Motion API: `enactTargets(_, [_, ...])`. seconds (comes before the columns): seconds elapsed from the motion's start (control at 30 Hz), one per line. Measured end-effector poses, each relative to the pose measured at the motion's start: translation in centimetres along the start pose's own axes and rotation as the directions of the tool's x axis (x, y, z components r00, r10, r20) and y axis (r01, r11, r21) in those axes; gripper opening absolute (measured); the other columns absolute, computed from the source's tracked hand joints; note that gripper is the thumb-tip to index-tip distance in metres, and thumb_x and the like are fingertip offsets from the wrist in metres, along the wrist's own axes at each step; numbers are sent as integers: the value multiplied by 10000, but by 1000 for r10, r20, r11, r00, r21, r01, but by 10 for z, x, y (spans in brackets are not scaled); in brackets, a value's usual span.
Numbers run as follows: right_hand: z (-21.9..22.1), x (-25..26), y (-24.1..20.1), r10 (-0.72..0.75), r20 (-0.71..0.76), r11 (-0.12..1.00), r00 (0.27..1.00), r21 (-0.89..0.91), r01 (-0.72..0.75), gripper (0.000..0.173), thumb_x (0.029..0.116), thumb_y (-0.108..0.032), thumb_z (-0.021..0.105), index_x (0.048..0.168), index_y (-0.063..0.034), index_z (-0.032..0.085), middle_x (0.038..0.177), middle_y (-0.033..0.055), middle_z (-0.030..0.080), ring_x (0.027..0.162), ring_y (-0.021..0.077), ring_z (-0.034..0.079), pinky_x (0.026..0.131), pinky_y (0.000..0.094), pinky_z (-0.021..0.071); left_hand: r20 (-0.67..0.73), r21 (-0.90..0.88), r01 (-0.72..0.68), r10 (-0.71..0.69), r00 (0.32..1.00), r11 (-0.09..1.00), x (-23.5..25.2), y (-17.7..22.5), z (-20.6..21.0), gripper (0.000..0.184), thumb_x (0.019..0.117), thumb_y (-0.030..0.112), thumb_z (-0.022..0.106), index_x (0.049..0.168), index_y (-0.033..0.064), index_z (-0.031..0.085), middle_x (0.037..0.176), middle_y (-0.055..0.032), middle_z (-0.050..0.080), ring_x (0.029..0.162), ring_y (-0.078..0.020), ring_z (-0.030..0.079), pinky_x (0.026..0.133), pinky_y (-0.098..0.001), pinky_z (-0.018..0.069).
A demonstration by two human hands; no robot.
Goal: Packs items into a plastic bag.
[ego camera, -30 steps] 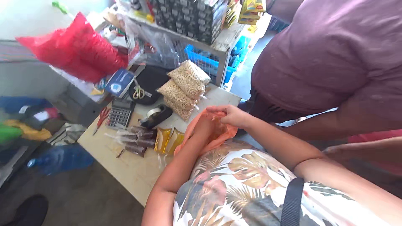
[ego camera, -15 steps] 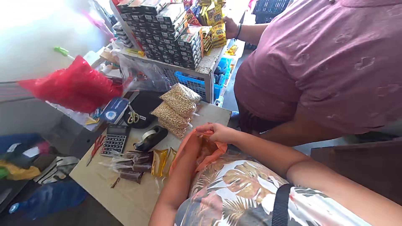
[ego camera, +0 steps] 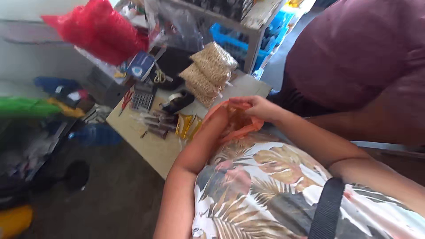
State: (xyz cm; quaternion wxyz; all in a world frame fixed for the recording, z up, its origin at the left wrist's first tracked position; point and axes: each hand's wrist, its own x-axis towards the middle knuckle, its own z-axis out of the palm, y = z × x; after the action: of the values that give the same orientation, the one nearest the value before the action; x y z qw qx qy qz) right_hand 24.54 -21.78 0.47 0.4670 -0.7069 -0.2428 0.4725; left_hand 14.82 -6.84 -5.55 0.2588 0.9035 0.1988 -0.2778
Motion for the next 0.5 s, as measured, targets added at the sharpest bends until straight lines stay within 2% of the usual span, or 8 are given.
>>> enactTargets(0.1, [-1, 0, 0, 12, -18, 1000, 1000, 4, -12, 642, 870, 169, 551, 1451, -102, 578, 1447, 73, 603, 1229, 140, 625, 1011, 361, 526, -67, -76, -49, 44, 997, 996, 6, -9, 4, 375, 1035, 233, 583, 1346, 25, 611, 1290, -205, 665, 1226, -361, 632, 1042, -576, 502])
enactTargets(0.13, [-2, 0, -1, 20, -27, 1000, 999, 6, -20, 654, 860, 173, 549, 1450, -108, 583, 1452, 67, 601, 1240, 136, 620, 1016, 358, 525, -56, -92, -48, 43, 998, 995, 8, -8, 2, 378, 1029, 206, 593, 1349, 4, 601, 1291, -218, 660, 1227, -368, 630, 1044, -571, 500])
enactTargets(0.2, [-6, 2, 0, 31, -30, 999, 999, 15, -31, 667, 855, 174, 553, 1452, -121, 586, 1461, 56, 596, 1247, 133, 619, 1017, 356, 527, -1, -14, -15, 15, 1000, 1000, 8, 0, -5, 404, 991, 158, 645, 1336, -41, 573, 1295, -250, 642, 1228, -397, 623, 1033, -588, 499])
enactTargets(0.23, [-8, 2, 1, 29, -32, 999, 999, 18, -29, 669, 852, 171, 561, 1451, -126, 588, 1460, 48, 599, 1241, 124, 624, 1013, 350, 532, -1, 45, -16, 16, 1000, 999, 7, 3, -8, 431, 969, 158, 667, 1341, -34, 569, 1308, -247, 636, 1231, -399, 621, 1029, -595, 502])
enactTargets(0.3, [-11, 4, 0, 30, -39, 999, 999, 26, -29, 677, 845, 178, 562, 1450, -125, 589, 1452, 46, 606, 1220, 119, 635, 997, 346, 540, -25, 64, -70, 71, 997, 996, 4, 9, -12, 463, 998, 185, 643, 1398, -19, 531, 1360, -257, 594, 1270, -407, 592, 1052, -597, 488])
enactTargets(0.37, [-11, 4, 0, 25, -39, 999, 999, 34, -24, 688, 839, 182, 544, 1457, -120, 583, 1461, 50, 599, 1223, 116, 632, 995, 341, 540, -70, 76, -142, 148, 987, 987, 5, 17, -13, 460, 1020, 224, 617, 1406, -15, 549, 1350, -255, 608, 1281, -397, 588, 1073, -577, 479])
enactTargets(0.5, [-13, 4, 0, 4, -39, 999, 999, 43, -2, 673, 835, 179, 537, 1448, -94, 583, 1462, 60, 595, 1231, 116, 622, 997, 332, 532, -25, 123, -163, 167, 986, 979, -3, 40, -12, 294, 983, 171, 643, 1199, -25, 676, 1186, -262, 675, 1139, -442, 647, 937, -649, 520])
